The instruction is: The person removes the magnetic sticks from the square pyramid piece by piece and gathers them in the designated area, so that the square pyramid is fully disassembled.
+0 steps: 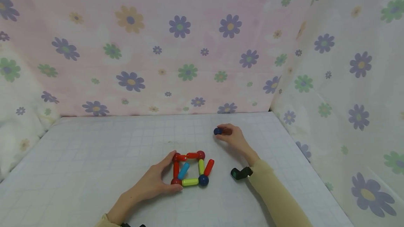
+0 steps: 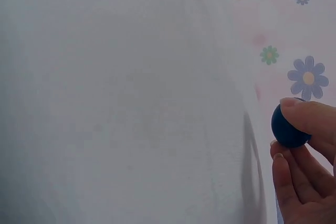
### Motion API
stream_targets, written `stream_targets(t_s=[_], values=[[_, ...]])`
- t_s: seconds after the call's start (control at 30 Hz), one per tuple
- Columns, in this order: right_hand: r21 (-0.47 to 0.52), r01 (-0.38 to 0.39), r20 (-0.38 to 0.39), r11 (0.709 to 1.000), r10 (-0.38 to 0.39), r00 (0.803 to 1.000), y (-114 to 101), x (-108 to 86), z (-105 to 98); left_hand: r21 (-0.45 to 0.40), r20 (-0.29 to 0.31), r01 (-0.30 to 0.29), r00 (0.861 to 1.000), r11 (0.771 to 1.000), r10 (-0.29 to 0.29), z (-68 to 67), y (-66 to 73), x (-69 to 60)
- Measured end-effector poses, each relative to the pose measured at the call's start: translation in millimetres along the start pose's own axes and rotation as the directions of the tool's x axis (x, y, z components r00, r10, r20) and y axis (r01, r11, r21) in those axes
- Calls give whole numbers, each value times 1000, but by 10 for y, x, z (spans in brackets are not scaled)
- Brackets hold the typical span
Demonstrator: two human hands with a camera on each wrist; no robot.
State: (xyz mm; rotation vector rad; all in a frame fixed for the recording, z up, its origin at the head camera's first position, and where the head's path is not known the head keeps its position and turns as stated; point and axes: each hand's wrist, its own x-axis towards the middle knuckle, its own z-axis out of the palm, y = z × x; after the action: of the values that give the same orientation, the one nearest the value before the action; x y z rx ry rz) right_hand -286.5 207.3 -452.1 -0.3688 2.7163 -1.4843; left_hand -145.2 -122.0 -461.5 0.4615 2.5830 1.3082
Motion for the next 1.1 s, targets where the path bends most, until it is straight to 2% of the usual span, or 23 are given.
stream_targets(t_s=[0.3,0.5,1.1], values=[[50,-67,-94,996,72,993,89,124,38,2,11,12,1000,1000,-12,9,11,4],[73,-119,-127,990,128,984,126,211,84,4,7,15,1000,1000,-15,9,1,8],[44,-132,-110,990,136,985,54,201,104,14,-7,7,1000,1000,-7,8,-7,4]])
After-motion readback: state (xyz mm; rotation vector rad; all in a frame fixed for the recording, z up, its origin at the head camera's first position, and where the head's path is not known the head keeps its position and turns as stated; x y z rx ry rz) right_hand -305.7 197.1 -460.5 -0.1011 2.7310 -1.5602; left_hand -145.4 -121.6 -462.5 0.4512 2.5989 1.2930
